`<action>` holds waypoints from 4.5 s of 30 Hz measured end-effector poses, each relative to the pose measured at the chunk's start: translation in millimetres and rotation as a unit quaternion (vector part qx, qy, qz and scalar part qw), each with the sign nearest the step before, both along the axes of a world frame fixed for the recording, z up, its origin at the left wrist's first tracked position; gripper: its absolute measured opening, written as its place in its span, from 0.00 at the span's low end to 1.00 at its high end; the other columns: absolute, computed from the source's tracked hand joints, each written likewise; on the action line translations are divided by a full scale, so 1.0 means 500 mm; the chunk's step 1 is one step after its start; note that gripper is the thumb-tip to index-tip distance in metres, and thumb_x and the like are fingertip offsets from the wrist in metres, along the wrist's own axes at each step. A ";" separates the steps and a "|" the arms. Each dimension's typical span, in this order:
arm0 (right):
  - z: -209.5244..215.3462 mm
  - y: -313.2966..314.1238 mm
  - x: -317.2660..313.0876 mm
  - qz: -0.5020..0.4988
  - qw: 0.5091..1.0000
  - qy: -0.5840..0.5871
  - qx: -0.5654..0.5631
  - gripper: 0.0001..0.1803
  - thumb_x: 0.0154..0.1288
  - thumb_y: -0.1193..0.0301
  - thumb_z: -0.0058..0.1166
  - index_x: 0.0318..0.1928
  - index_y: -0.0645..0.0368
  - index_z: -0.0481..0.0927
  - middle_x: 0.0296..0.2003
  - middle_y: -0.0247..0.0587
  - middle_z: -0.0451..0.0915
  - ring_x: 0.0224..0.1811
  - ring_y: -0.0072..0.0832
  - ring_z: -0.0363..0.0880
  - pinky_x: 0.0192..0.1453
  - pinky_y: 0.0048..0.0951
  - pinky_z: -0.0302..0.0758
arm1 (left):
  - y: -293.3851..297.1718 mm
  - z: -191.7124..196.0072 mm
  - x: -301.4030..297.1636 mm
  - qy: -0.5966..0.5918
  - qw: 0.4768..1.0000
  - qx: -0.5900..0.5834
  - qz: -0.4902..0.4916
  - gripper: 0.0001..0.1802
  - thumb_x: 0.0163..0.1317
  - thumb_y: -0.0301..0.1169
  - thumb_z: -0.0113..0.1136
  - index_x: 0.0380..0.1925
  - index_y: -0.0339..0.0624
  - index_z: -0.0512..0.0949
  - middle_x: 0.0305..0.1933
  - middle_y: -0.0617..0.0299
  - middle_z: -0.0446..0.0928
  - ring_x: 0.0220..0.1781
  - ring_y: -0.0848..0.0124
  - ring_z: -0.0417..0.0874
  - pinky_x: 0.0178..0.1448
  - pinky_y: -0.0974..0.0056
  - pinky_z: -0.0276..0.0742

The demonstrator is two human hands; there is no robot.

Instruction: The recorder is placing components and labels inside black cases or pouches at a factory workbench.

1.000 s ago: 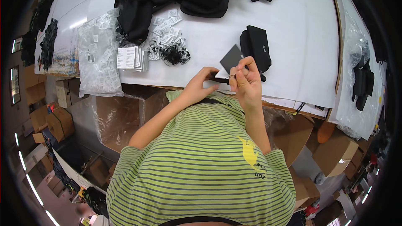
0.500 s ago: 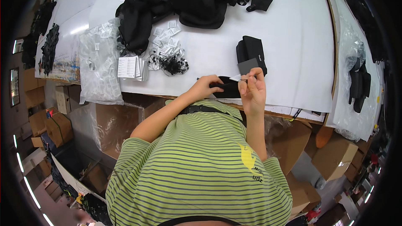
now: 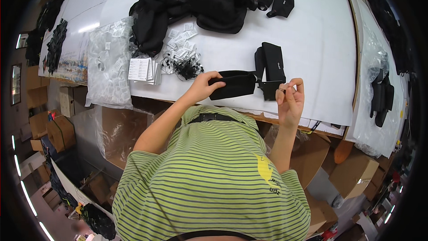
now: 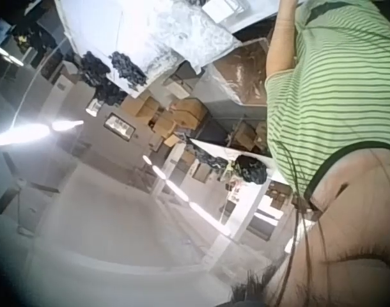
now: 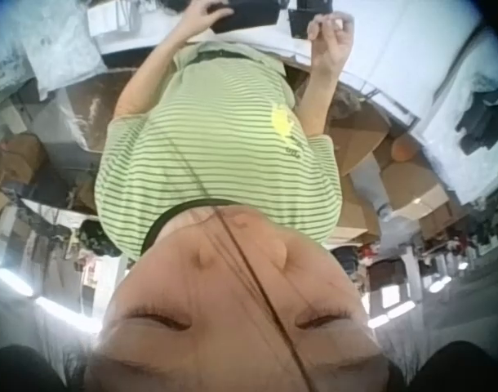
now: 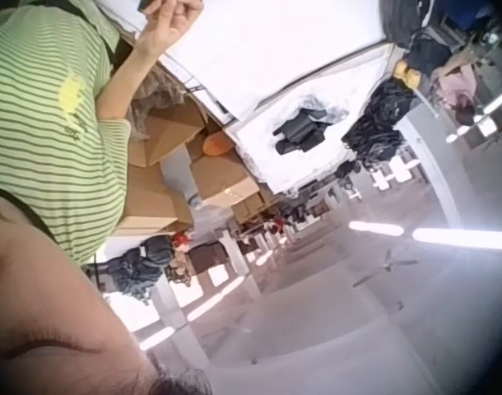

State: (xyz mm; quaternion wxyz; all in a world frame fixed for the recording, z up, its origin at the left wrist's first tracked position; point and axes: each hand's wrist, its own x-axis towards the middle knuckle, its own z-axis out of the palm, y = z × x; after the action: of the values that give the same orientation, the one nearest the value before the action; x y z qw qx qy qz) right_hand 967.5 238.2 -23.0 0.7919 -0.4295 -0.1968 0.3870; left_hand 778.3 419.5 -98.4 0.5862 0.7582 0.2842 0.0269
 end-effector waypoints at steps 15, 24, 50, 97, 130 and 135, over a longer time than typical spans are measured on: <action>-0.001 -0.017 0.007 0.013 0.999 -0.044 0.027 0.07 0.67 0.74 0.48 0.40 0.57 0.64 0.20 0.33 0.70 0.19 0.18 0.65 0.23 0.17 0.57 | 0.000 0.052 -0.029 0.005 1.000 -0.010 -0.006 0.11 0.53 0.28 0.64 0.32 0.37 0.73 0.29 0.62 0.76 0.34 0.72 0.75 0.43 0.69 0.70; 0.007 -0.015 0.004 0.011 0.997 -0.060 0.038 0.06 0.67 0.75 0.47 0.39 0.57 0.63 0.19 0.32 0.68 0.18 0.18 0.63 0.22 0.17 0.55 | 0.001 0.060 -0.034 0.000 0.999 0.039 0.005 0.12 0.52 0.30 0.64 0.33 0.35 0.76 0.32 0.56 0.79 0.36 0.67 0.78 0.43 0.68 0.71; -0.088 0.026 -0.101 0.427 0.887 -0.154 -0.087 0.35 0.53 0.73 0.57 0.63 0.60 0.61 0.59 0.42 0.65 0.63 0.31 0.63 0.67 0.34 0.57 | 0.017 0.207 -0.090 -0.027 0.923 -0.311 -0.223 0.11 0.61 0.32 0.58 0.38 0.36 0.75 0.33 0.67 0.74 0.36 0.81 0.70 0.42 0.72 0.68; -0.037 0.129 0.016 -0.185 0.957 0.089 -0.205 0.20 0.65 0.53 0.51 0.22 0.52 0.71 0.14 0.25 0.68 0.11 0.12 0.57 0.14 0.18 0.51 | -0.004 0.236 -0.050 0.047 0.970 0.147 -0.187 0.13 0.56 0.39 0.59 0.34 0.41 0.77 0.30 0.57 0.74 0.37 0.59 0.75 0.42 0.60 0.70; 0.001 0.076 -0.059 0.244 0.634 -0.665 -0.309 0.16 0.60 0.55 0.52 0.29 0.53 0.84 0.16 0.45 0.75 0.20 0.42 0.76 0.25 0.38 0.69 | -0.019 0.170 0.003 -0.131 0.910 0.289 -0.268 0.08 0.52 0.32 0.63 0.29 0.42 0.77 0.49 0.59 0.75 0.50 0.62 0.74 0.57 0.56 0.63; 0.000 0.054 -0.056 0.331 0.736 -0.495 -0.321 0.17 0.56 0.54 0.57 0.30 0.55 0.82 0.14 0.45 0.73 0.18 0.43 0.73 0.24 0.35 0.67 | 0.037 0.100 0.000 -0.001 0.973 -0.051 -0.226 0.12 0.61 0.38 0.56 0.34 0.40 0.79 0.32 0.61 0.80 0.36 0.72 0.77 0.46 0.65 0.71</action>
State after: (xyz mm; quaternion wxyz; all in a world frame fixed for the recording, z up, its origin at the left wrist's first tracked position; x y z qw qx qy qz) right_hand 939.5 265.3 -23.0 0.2199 -0.6968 -0.5551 0.3975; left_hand 778.3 438.0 -48.4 0.6157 0.7716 0.1056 -0.1198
